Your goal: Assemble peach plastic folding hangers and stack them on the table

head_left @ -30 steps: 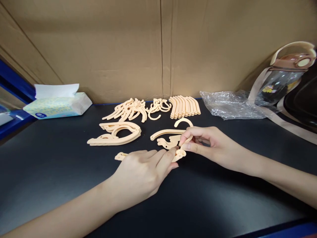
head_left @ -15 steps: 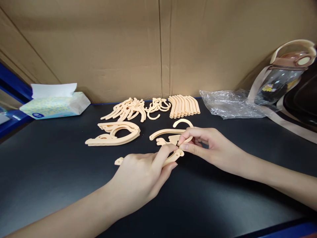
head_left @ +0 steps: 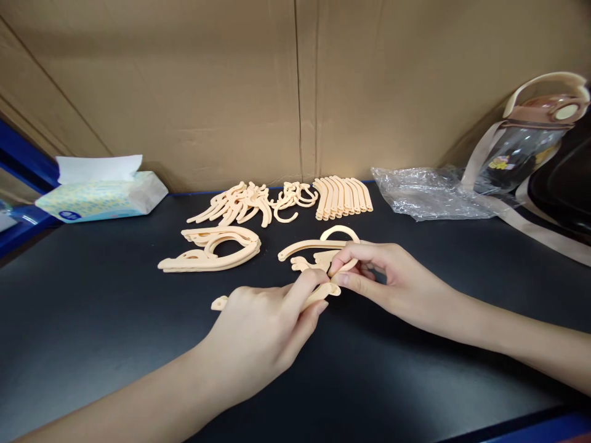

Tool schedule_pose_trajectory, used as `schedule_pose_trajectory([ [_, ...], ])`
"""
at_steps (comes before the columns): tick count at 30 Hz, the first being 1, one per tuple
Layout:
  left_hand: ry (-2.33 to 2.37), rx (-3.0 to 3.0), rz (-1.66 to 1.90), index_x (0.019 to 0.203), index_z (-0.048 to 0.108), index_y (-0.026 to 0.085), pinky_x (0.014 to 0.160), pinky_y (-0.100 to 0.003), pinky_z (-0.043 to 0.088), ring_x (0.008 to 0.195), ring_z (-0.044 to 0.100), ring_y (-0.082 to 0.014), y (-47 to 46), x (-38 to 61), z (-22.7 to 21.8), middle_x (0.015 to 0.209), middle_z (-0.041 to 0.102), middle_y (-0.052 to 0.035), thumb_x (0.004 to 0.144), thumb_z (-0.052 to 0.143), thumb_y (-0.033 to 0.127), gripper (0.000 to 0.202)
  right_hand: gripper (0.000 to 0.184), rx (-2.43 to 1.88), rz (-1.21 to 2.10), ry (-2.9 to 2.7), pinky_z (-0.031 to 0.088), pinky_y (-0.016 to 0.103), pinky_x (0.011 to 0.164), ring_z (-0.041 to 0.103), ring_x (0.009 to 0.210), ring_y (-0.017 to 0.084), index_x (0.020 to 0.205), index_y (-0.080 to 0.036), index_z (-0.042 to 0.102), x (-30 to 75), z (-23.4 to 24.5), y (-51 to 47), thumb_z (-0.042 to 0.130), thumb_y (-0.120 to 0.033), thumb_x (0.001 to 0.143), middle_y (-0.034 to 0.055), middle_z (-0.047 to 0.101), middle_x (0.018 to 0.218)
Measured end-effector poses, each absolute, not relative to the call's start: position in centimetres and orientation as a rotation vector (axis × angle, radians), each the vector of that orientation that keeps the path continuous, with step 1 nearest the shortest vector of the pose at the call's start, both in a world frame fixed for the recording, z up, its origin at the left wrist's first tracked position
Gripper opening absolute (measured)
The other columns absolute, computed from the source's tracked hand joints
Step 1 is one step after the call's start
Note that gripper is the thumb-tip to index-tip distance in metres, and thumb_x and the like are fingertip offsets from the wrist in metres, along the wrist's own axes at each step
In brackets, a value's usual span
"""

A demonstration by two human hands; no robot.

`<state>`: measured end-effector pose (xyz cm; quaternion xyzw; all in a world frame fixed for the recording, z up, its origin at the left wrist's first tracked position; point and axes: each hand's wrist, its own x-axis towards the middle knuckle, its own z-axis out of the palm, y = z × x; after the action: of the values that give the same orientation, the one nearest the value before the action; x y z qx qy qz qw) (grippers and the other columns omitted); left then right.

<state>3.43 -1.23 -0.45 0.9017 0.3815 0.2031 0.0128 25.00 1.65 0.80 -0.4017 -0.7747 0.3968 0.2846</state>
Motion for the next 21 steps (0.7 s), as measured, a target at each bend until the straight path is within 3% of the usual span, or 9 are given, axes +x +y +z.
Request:
schedule_pose_trajectory([
  [11,1.237,2.809,0.646,0.117,0.047,0.023,0.038,-0.022,0.025,0.042,0.06,-0.013,-1.7,3.4,-0.5,0.059,0.064,0.0091,0.098,0.04,0.023,0.019,0.015,-1.065,1.049,-2.106,0.037,0.024,0.058,0.051,0.066,0.01,0.091,-0.022,0.067,25.0,1.0,1.6,0.054,-0.03,0.096,-0.0026,0.065,0.083],
  [15,1.217,2.801,0.716,0.11,0.05,0.023,0.041,-0.021,0.027,0.043,0.055,-0.0112,-1.9,3.5,-0.7,0.062,0.063,0.0075,0.095,0.038,0.017,0.02,0.018,-1.048,1.027,-2.156,0.039,0.025,0.062,0.056,0.073,0.012,0.092,-0.023,0.068,24.9,1.4,1.4,0.054,-0.032,0.096,-0.0006,0.068,0.089],
  [21,1.246,2.515,0.74,0.096,0.05,0.023,0.042,-0.019,0.03,0.042,0.043,-0.0077,-1.3,3.2,0.5,0.06,0.052,0.0088,0.093,0.038,0.017,0.014,0.025,-0.964,0.827,-2.164,0.044,0.026,0.066,0.06,0.079,0.015,0.116,-0.025,0.06,26.0,1.6,2.4,0.052,-0.04,0.097,0.0003,0.067,0.089],
])
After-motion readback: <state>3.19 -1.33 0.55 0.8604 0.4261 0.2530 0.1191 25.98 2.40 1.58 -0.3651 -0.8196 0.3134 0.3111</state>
